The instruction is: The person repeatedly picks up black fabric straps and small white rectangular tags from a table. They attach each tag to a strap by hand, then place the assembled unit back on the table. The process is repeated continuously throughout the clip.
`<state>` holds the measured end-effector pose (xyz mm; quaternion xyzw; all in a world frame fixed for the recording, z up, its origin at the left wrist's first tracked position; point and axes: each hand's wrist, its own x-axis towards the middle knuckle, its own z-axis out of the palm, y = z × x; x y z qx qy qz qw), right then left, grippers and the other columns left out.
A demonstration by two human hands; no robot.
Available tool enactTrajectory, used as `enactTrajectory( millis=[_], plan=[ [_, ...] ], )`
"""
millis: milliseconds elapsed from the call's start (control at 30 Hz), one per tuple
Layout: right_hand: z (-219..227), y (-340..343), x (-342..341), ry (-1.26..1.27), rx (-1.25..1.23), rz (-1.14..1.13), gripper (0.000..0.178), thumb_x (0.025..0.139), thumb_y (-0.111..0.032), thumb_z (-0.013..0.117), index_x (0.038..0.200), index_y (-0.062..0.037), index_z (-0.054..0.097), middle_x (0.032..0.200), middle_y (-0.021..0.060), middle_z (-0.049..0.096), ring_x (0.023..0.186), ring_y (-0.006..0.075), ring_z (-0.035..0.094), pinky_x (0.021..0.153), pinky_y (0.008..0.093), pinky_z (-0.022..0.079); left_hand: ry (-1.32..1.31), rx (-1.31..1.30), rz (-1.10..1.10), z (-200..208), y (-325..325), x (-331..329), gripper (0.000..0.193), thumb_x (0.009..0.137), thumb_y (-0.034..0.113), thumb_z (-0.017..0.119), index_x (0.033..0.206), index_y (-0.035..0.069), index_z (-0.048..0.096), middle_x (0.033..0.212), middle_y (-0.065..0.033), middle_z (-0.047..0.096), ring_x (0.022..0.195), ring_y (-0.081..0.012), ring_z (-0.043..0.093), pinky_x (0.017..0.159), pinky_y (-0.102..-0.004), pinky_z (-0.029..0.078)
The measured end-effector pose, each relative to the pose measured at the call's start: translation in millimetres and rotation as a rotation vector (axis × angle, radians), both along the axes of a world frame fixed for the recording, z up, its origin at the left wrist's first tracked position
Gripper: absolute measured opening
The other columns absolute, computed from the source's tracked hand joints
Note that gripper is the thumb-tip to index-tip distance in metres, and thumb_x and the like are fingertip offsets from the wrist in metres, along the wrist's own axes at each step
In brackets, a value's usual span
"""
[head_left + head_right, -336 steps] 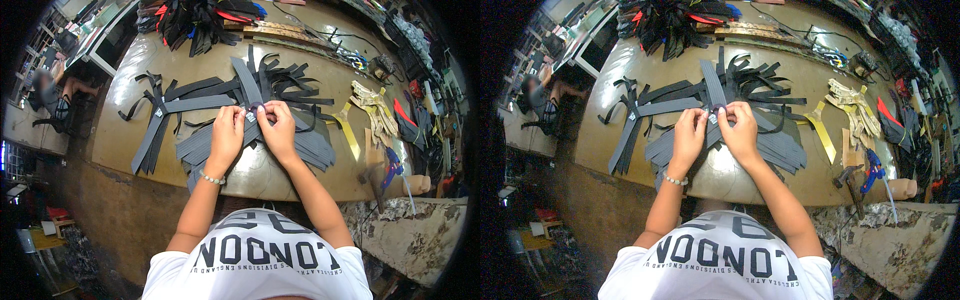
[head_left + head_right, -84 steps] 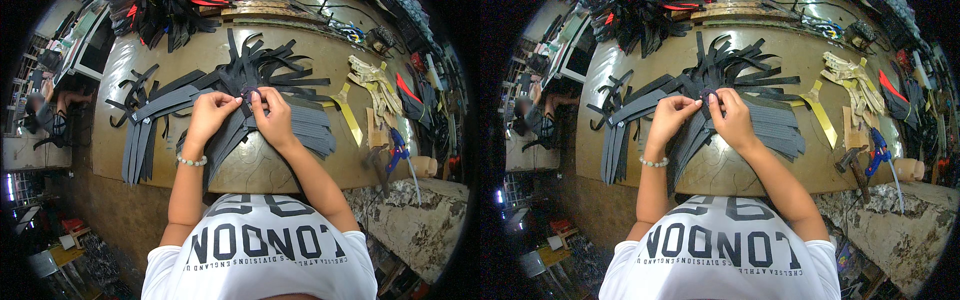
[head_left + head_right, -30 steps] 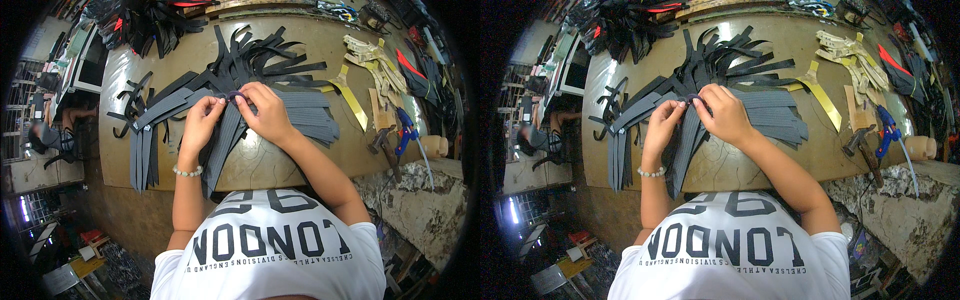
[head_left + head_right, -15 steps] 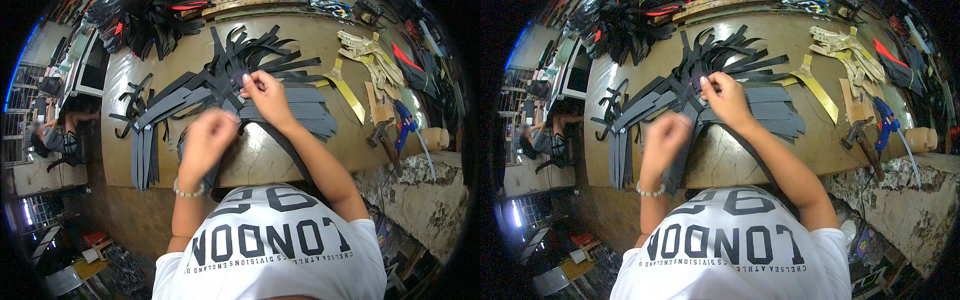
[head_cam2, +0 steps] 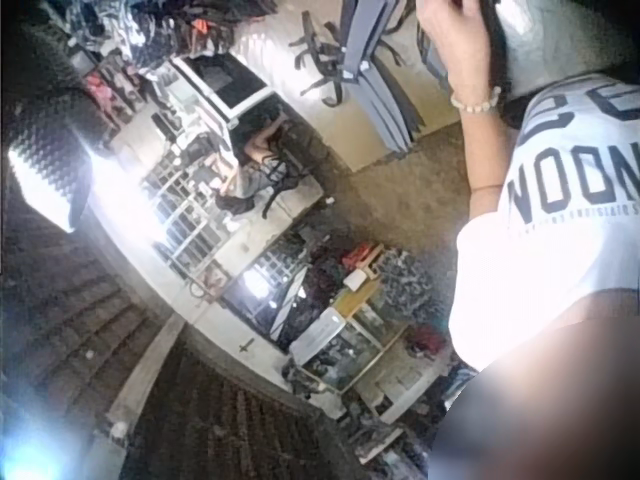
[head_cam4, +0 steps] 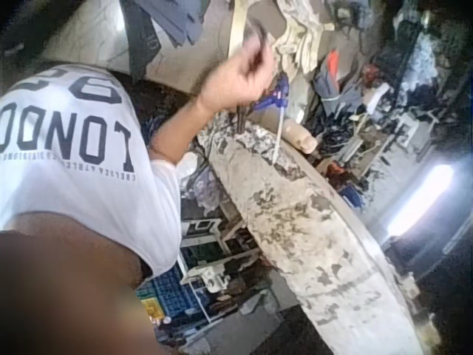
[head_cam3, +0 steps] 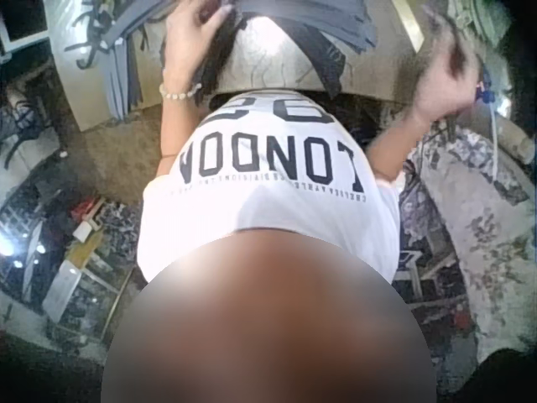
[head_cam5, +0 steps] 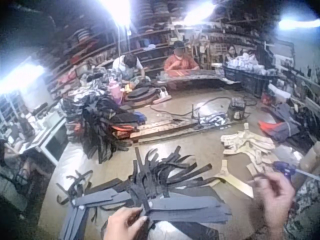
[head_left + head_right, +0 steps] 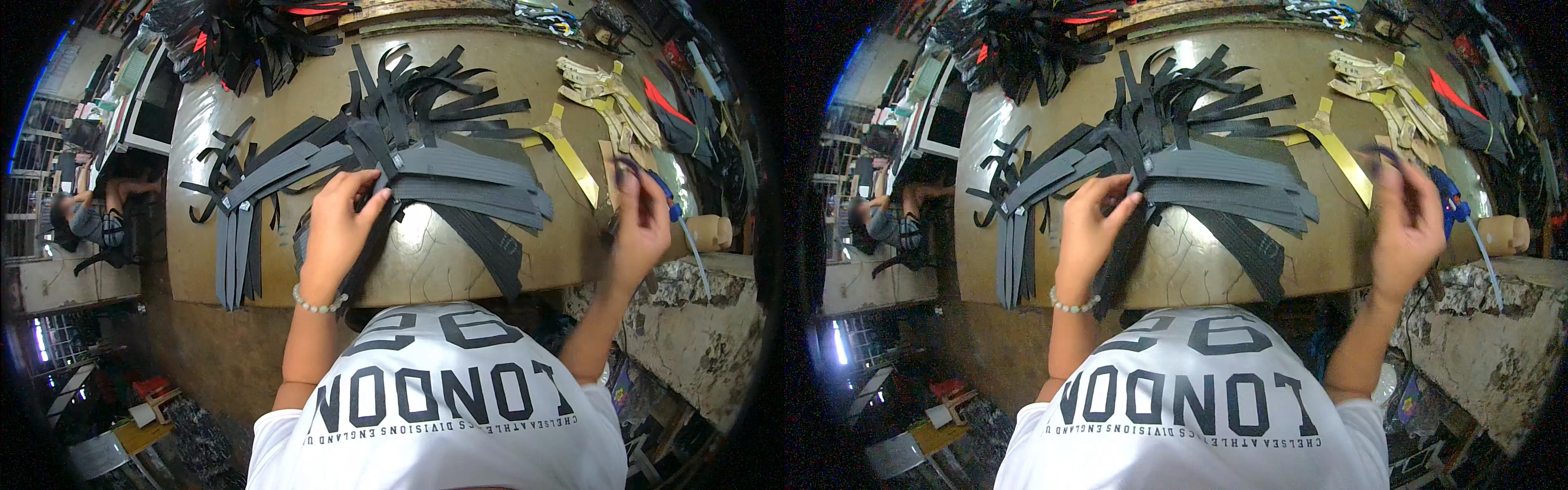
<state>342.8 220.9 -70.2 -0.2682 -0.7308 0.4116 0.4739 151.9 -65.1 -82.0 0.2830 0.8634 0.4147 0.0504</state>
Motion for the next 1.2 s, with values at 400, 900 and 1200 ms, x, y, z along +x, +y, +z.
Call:
enactTrajectory(
  millis=[400, 900, 1200],
  plan=[
    [-26, -46, -47, -0.021, -0.44, 0.406, 0.024, 0.095, -0.023, 0.062, 0.1, 0.0, 0.064, 0.094, 0.0038, 0.061, 0.08, 0.0116, 0.059, 0.069, 0.0268, 0.053, -0.553, 0.24, 0.095, -18, -8, -27, 0.034, 0.086, 0.009, 0.071, 0.114, -0.007, 0.062, 0.081, 0.0012, 0.065, 0.073, -0.0033, 0.057, 0.071, -0.0176, 0.045],
    [-57, -149, -162, -0.081, -0.001, 0.701, 0.014, 0.086, -0.007, 0.065, 0.087, 0.0039, 0.057, 0.087, 0.0144, 0.058, 0.072, 0.0265, 0.063, 0.066, 0.0343, 0.054, -0.508, 0.263, 0.171, -32, -18, -34, 0.016, 0.087, 0.012, 0.069, 0.086, -0.003, 0.066, 0.073, 0.0023, 0.063, 0.064, -0.0013, 0.051, 0.058, -0.0174, 0.041],
    [-58, -151, -162, -0.122, 0.27, 0.651, 0.016, 0.087, -0.011, 0.065, 0.084, 0.0018, 0.056, 0.089, 0.0133, 0.059, 0.074, 0.0268, 0.064, 0.066, 0.0364, 0.052, -0.419, 0.274, 0.179, -40, -20, -34, 0.014, 0.084, 0.01, 0.068, 0.087, -0.004, 0.065, 0.073, 0.0, 0.063, 0.065, -0.0032, 0.053, 0.06, -0.0195, 0.044]
  ],
)
